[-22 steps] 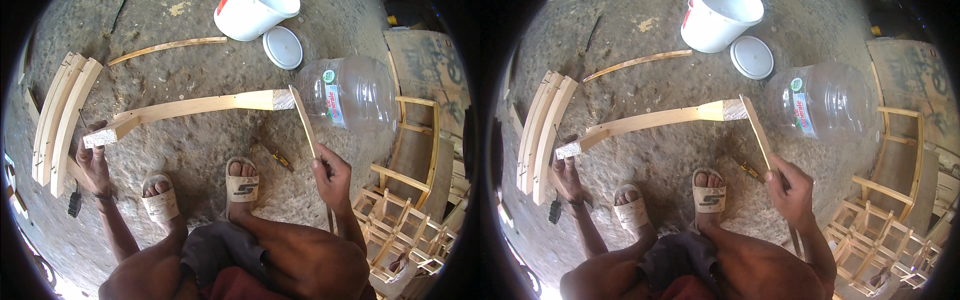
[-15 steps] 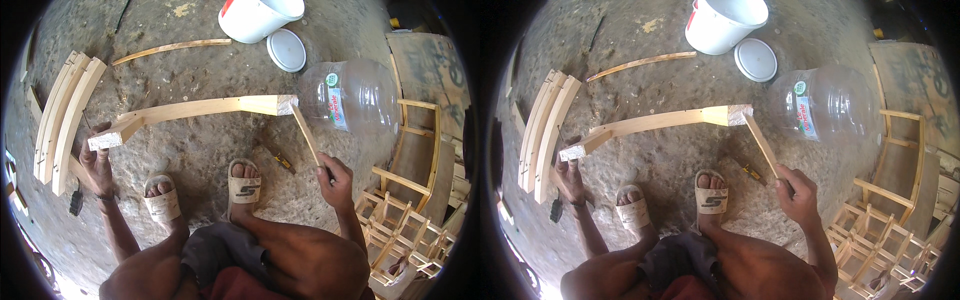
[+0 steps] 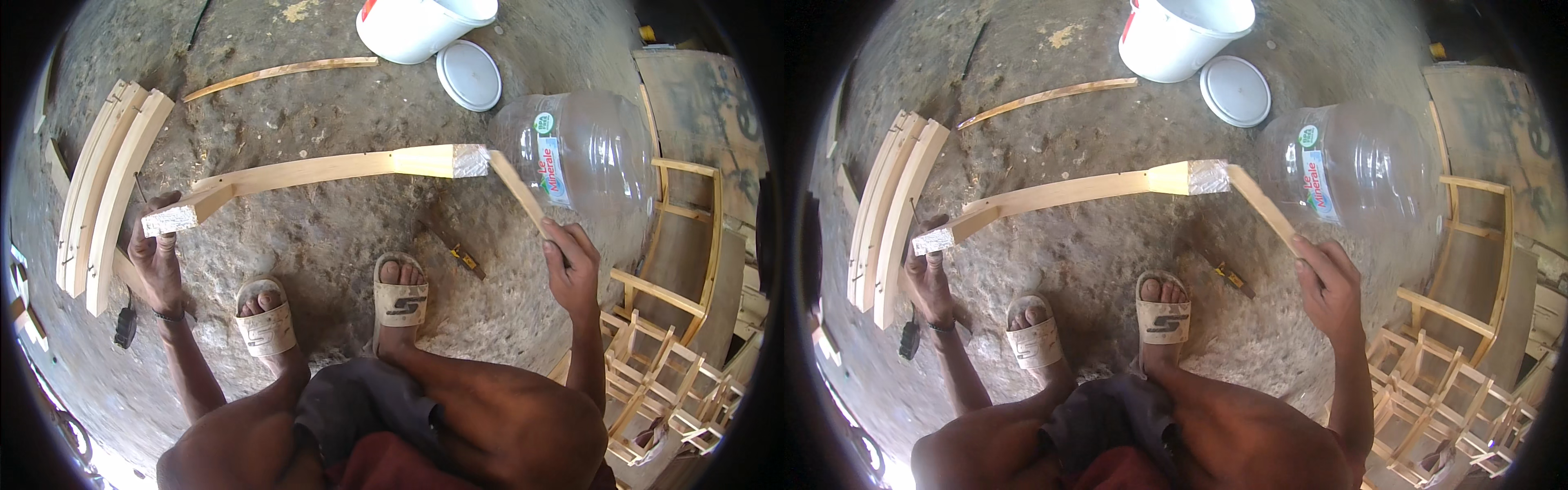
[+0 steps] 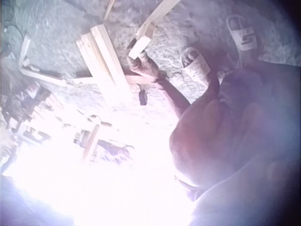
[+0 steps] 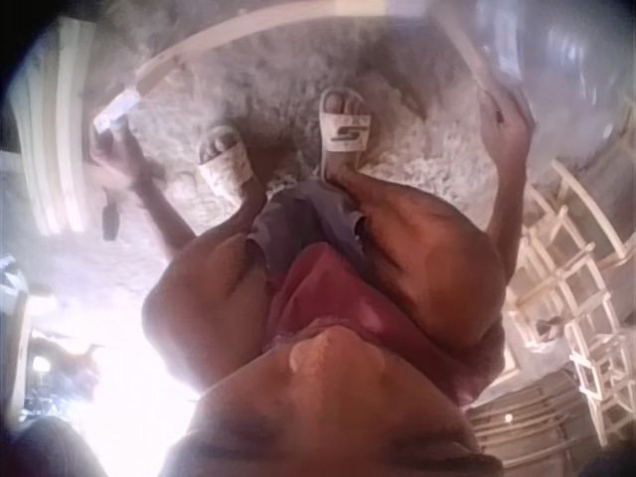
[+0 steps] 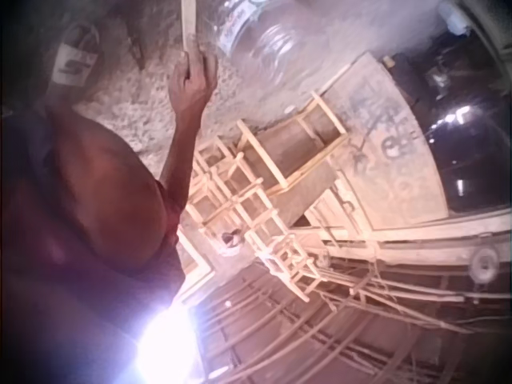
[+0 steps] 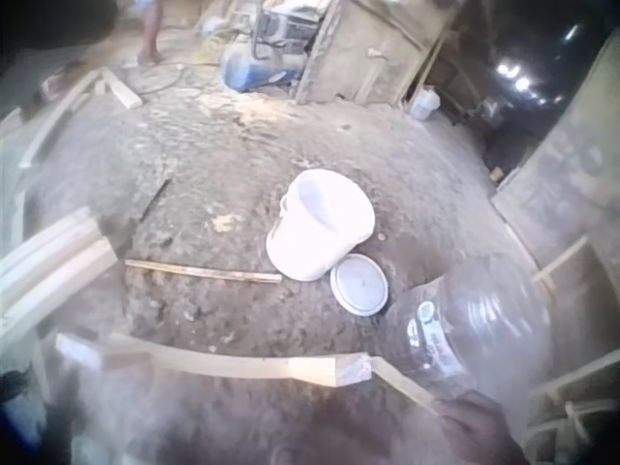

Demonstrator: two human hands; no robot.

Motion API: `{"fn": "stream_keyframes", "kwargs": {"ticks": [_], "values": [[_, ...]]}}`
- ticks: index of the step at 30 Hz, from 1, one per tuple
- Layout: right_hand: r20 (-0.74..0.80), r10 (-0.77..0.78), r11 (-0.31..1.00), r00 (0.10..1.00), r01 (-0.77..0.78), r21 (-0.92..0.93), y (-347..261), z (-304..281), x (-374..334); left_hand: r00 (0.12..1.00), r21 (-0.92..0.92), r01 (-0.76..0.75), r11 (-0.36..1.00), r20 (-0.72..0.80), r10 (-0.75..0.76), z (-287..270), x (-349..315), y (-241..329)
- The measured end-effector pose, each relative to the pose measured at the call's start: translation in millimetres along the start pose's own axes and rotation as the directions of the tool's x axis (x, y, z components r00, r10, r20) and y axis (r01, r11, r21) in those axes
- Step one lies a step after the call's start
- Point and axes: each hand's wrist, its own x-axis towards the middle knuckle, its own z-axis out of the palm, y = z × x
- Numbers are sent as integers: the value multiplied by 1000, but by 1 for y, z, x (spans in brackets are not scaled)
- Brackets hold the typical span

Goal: The person assembles wooden furniture components by hammering nails into a wooden slat and applying white adhesive using a stick.

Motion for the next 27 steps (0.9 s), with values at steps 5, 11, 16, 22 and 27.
{"fn": "stream_keyframes", "kwargs": {"ticks": [5, 11, 16, 22, 27], "values": [[24, -30, 999, 999, 31, -36, 28, 10, -21, 999, 16, -12, 1000, 40, 12, -4, 2, -1], [135, 607, 571, 783, -548, 611, 38, 35, -44, 996, 121, -71, 990, 68, 63, 7, 2, 22], [354, 515, 477, 780, -605, 638, 78, 78, -18, 997, 221, 46, 974, -69, -32, -1, -13, 13], [39, 421, 854, 906, -410, 321, 178, 157, -12, 960, 754, -52, 655, 217, -174, -5, -44, -6], [91, 442, 893, 892, -447, 42, 140, 195, 11, 950, 736, -138, 663, 288, -123, -17, -69, 2]]}}
